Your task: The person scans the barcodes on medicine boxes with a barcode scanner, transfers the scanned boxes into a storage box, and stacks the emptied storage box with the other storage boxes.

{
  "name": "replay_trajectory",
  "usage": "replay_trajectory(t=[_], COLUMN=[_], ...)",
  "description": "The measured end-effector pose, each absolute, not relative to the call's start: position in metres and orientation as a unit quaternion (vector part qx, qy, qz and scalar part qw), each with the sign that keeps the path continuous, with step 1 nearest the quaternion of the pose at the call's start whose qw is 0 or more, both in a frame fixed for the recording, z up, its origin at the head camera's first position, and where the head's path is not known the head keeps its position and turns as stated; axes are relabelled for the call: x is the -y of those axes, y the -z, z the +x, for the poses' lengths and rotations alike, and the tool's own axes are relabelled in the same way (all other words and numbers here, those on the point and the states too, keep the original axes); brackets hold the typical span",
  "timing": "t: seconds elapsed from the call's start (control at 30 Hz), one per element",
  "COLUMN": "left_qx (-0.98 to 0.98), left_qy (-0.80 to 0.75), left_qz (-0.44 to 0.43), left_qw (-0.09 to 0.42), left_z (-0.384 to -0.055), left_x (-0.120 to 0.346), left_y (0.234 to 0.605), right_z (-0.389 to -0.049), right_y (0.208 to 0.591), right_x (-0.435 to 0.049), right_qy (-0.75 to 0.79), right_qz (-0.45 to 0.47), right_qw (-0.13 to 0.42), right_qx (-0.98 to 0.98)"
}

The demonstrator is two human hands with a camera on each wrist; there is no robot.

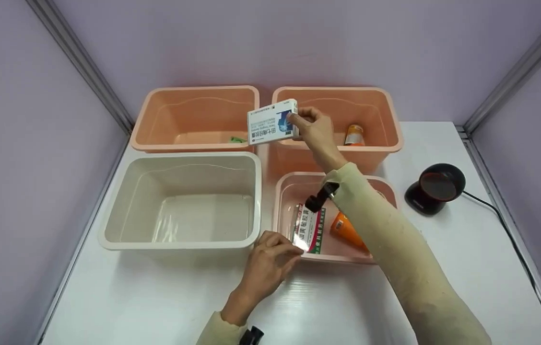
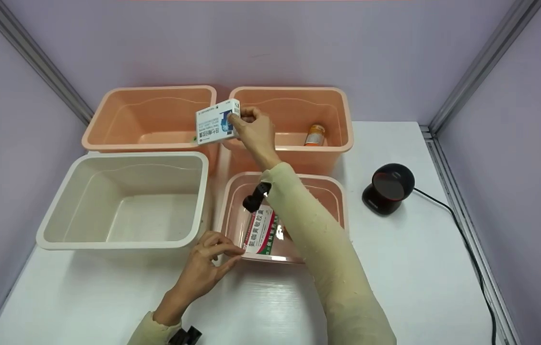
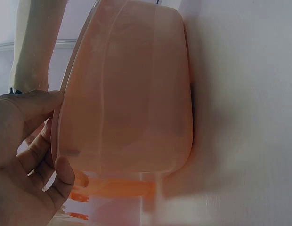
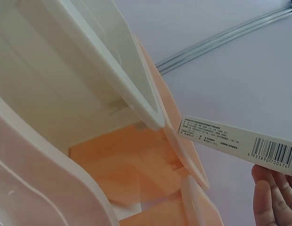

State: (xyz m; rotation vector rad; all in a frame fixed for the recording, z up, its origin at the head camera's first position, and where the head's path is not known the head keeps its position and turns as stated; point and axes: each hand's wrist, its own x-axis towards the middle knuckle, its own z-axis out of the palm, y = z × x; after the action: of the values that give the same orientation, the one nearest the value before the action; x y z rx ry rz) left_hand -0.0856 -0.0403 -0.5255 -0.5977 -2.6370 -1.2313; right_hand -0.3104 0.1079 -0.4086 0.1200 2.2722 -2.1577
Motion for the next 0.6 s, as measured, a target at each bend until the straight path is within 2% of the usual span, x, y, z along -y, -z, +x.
replay_trajectory(t=[0.6], left_qx=[0.885], left_qy=[0.408], left_qz=[-0.206], left_qw=[0.091], left_z=[-0.082], left_x=[0.04], left_y=[0.525], right_z=[-0.315], right_y=[0.412], right_x=[-0.088], right_qy=[0.702], right_qz=[0.043], right_qw=[-0.008], right_qx=[-0.71])
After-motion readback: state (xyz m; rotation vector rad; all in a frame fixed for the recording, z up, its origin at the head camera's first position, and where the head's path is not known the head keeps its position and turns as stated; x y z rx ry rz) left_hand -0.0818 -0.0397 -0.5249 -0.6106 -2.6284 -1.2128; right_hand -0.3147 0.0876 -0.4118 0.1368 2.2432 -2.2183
